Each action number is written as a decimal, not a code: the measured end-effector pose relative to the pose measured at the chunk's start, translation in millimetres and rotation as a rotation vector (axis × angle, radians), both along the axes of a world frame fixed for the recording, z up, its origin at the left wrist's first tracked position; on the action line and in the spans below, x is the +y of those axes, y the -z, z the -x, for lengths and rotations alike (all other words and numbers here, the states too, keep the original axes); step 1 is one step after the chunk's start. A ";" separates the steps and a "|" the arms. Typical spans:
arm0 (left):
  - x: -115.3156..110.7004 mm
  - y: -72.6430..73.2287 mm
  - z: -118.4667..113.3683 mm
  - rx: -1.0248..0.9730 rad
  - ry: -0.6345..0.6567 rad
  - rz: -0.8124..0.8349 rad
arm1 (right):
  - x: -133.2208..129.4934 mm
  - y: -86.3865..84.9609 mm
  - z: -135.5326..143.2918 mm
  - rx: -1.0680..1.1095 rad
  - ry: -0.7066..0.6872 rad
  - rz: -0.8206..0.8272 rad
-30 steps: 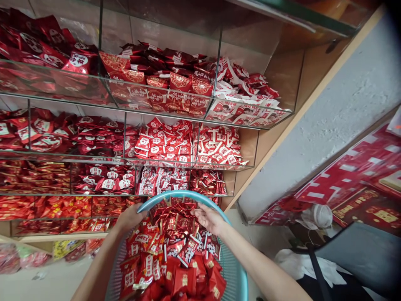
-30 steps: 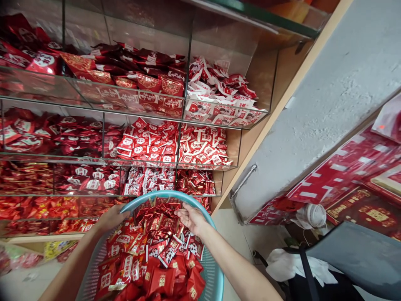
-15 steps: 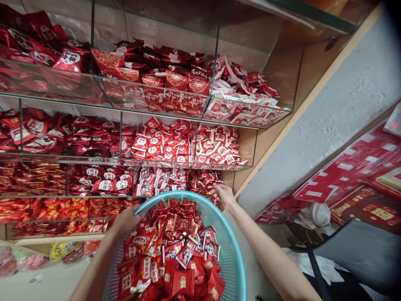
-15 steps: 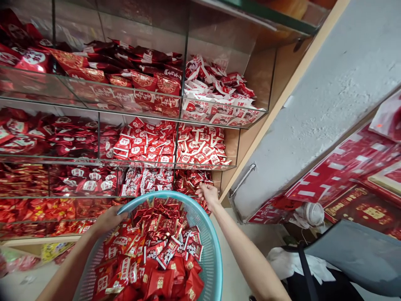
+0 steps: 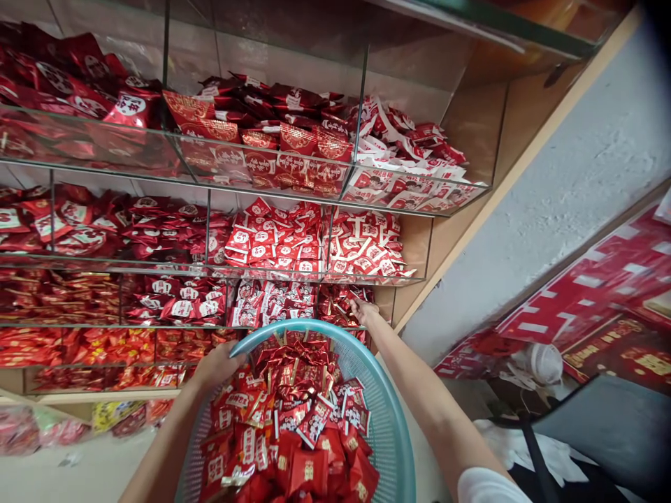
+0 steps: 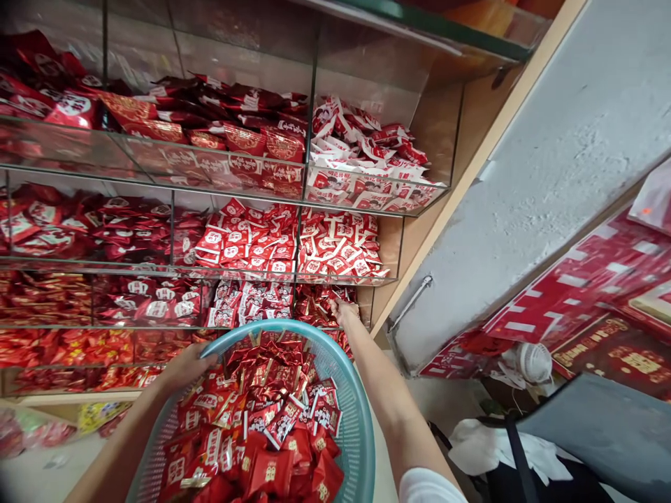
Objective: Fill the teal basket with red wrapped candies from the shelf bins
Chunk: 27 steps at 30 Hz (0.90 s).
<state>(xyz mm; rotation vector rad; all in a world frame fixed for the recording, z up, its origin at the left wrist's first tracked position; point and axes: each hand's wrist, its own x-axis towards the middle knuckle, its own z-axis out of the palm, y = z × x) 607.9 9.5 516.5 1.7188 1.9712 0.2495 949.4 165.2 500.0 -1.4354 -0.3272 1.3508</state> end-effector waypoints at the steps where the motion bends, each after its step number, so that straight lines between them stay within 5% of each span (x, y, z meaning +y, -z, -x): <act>1: -0.2 -0.5 -0.3 0.001 0.001 0.002 | -0.6 0.6 0.2 -0.015 0.002 0.005; 5: -0.5 -2.3 -1.4 -0.004 0.000 0.006 | -12.6 -2.3 -1.9 -0.099 -0.008 -0.029; 12: -1.1 -4.7 -3.0 0.011 -0.004 0.008 | -70.6 -32.3 -10.0 -0.246 -0.100 -0.354; 15: -1.0 -4.9 -3.2 0.014 0.004 0.002 | -110.8 -46.8 -6.9 -0.283 -0.255 -0.492; 18: -0.8 -5.7 -3.0 0.014 0.001 0.006 | -154.8 -53.1 -0.4 -0.408 -0.557 -0.725; 21: -0.9 -7.9 -3.5 0.019 0.002 0.021 | -190.3 -51.0 4.9 -0.714 -0.778 -0.946; 24: -1.2 -8.6 -4.0 0.015 0.009 0.030 | -209.6 -44.0 8.5 -1.013 -0.859 -1.176; 27: -1.4 -6.3 -3.4 -0.001 0.008 0.025 | -216.5 -36.6 14.1 -1.056 -0.928 -1.202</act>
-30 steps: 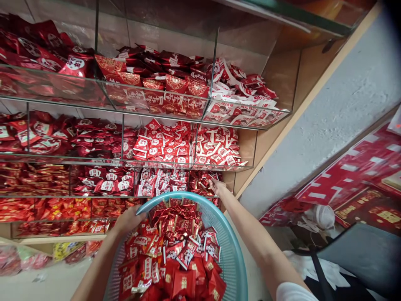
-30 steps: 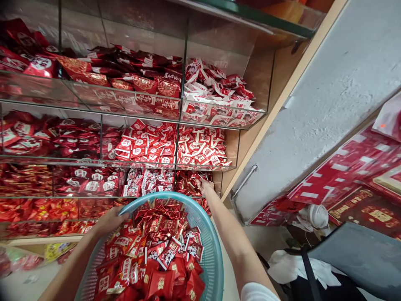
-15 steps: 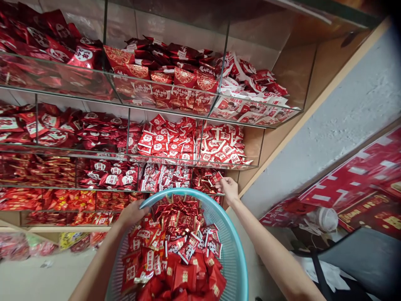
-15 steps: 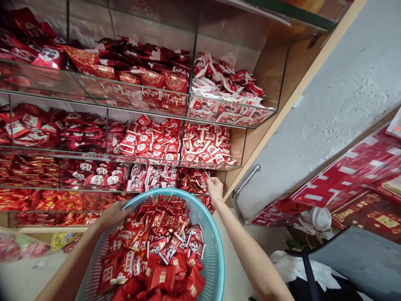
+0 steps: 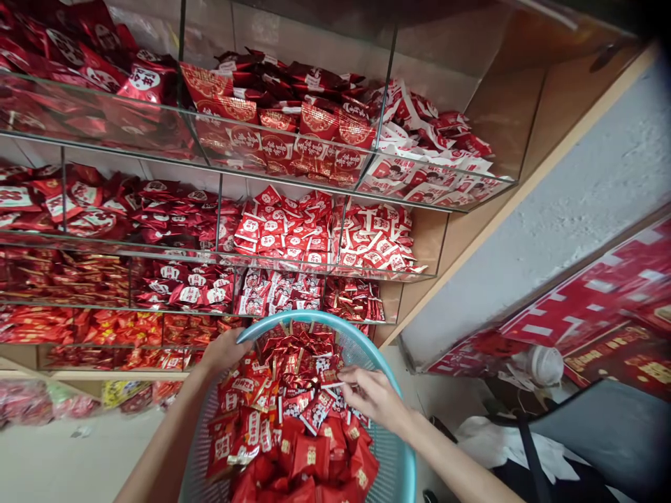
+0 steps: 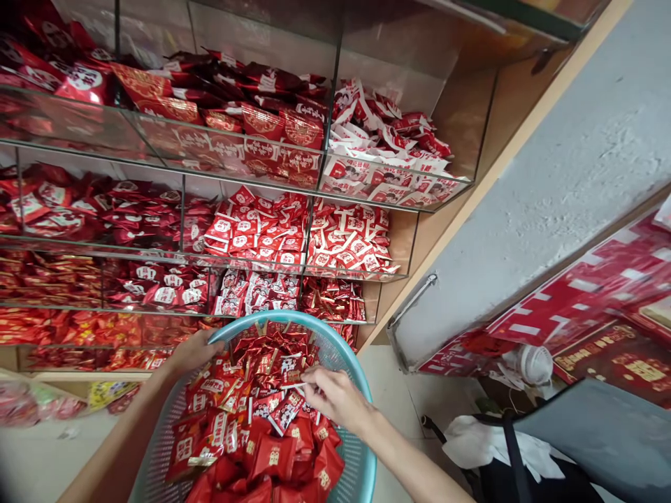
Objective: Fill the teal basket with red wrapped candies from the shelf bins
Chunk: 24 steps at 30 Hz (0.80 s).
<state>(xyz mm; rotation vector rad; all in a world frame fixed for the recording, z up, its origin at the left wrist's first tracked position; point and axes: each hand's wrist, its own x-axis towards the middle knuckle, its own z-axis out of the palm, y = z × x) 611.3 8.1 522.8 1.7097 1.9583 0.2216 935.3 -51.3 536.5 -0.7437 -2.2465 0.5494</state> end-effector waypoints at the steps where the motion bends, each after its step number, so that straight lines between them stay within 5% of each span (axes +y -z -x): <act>1: 0.0 1.0 0.3 -0.004 0.000 -0.002 | -1.1 1.8 2.9 -0.012 -0.003 0.053; 6: -0.1 2.3 1.6 -0.007 0.007 -0.011 | -3.2 4.6 24.3 -0.018 -0.060 0.388; 10: 0.0 2.2 1.8 -0.011 0.009 -0.018 | 1.8 7.9 41.4 -0.101 -0.176 0.493; 16: -0.7 1.3 1.7 -0.015 -0.007 -0.019 | 18.1 18.3 51.6 -0.409 -0.209 0.207; 24: -0.6 1.5 1.0 -0.006 0.004 -0.017 | 27.1 8.9 31.8 -0.810 -0.186 -0.250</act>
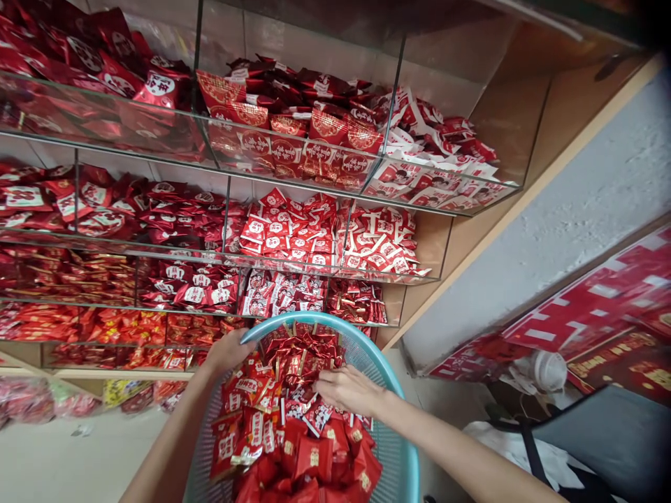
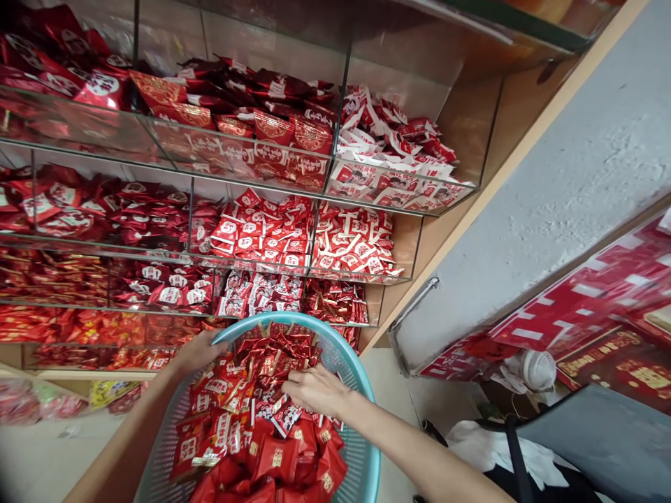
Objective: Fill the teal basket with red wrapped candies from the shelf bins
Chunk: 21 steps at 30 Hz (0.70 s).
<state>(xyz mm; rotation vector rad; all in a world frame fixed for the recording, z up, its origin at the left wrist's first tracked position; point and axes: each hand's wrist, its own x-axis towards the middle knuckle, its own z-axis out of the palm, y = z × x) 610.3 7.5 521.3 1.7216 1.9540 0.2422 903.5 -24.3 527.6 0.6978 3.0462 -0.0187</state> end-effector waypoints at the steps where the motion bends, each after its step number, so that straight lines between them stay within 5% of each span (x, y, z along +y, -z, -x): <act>1: 0.2 -0.1 -0.2 0.000 0.002 -0.002 | -0.4 -0.4 -1.9 -0.026 0.001 -0.032; 9: -0.9 -4.0 -0.9 -0.010 -0.001 0.008 | -5.9 -2.3 -13.7 -0.078 -0.008 -0.096; 14: -0.3 -3.4 -0.5 0.001 0.001 -0.002 | 10.1 -10.8 -25.0 0.135 0.076 0.000; 18: 0.4 -3.3 -1.3 0.005 -0.003 0.010 | 52.8 -11.3 -37.7 0.384 0.423 -0.024; 21: 1.1 -0.6 -0.3 0.005 -0.010 0.001 | 93.5 -6.6 -49.6 0.324 0.742 -0.141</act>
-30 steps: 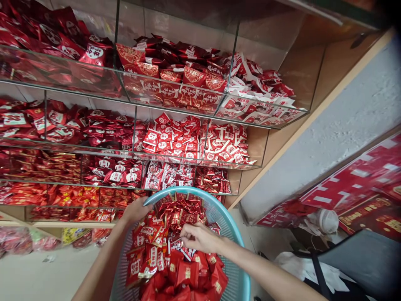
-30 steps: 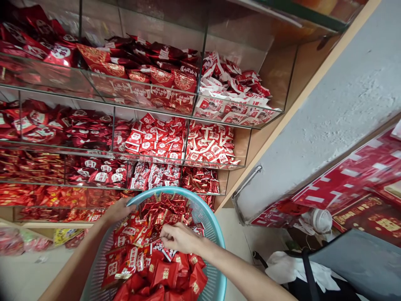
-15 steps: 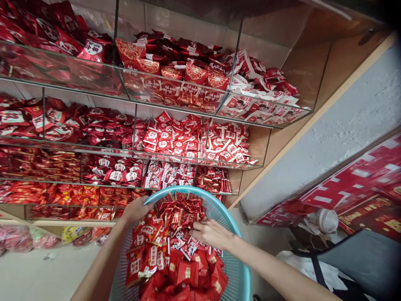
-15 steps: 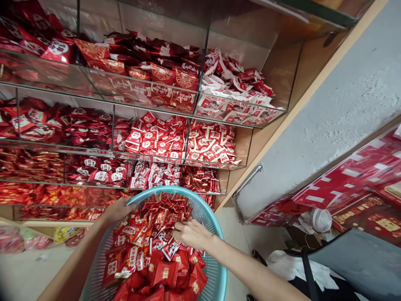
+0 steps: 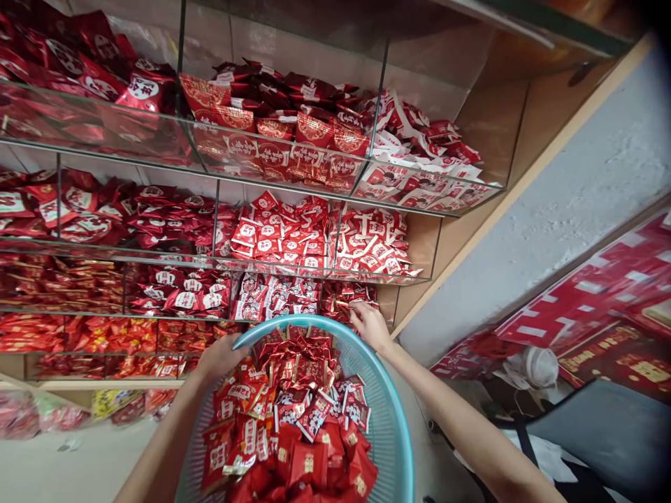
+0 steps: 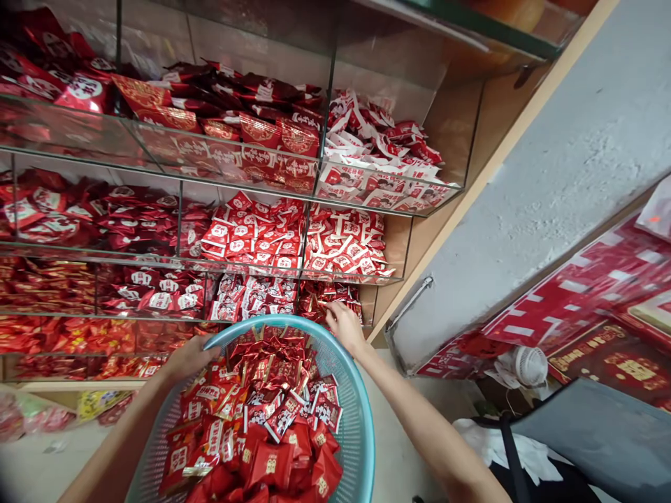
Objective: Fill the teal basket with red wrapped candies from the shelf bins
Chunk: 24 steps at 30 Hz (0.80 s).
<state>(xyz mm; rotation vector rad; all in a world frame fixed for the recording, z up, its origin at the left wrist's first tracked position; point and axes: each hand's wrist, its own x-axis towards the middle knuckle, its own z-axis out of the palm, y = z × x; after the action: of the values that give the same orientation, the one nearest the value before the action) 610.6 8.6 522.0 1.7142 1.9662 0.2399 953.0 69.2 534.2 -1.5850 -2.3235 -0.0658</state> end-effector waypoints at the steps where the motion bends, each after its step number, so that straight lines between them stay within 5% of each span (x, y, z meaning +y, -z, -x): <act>1: 0.2 1.2 0.6 0.000 0.002 -0.001 | 12.8 1.9 -3.4 -0.030 0.057 -0.005; 10: -1.4 0.8 0.6 -0.007 -0.005 -0.002 | 82.7 18.6 5.0 -0.247 0.150 -0.065; 24: -1.9 -0.5 0.3 0.000 -0.020 0.006 | 101.0 36.1 8.8 -0.167 0.214 -0.047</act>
<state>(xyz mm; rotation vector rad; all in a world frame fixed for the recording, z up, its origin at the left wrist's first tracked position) 610.3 6.7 522.5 1.6911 1.9825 0.2405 944.2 170.2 498.1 -1.8624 -2.2438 -0.3110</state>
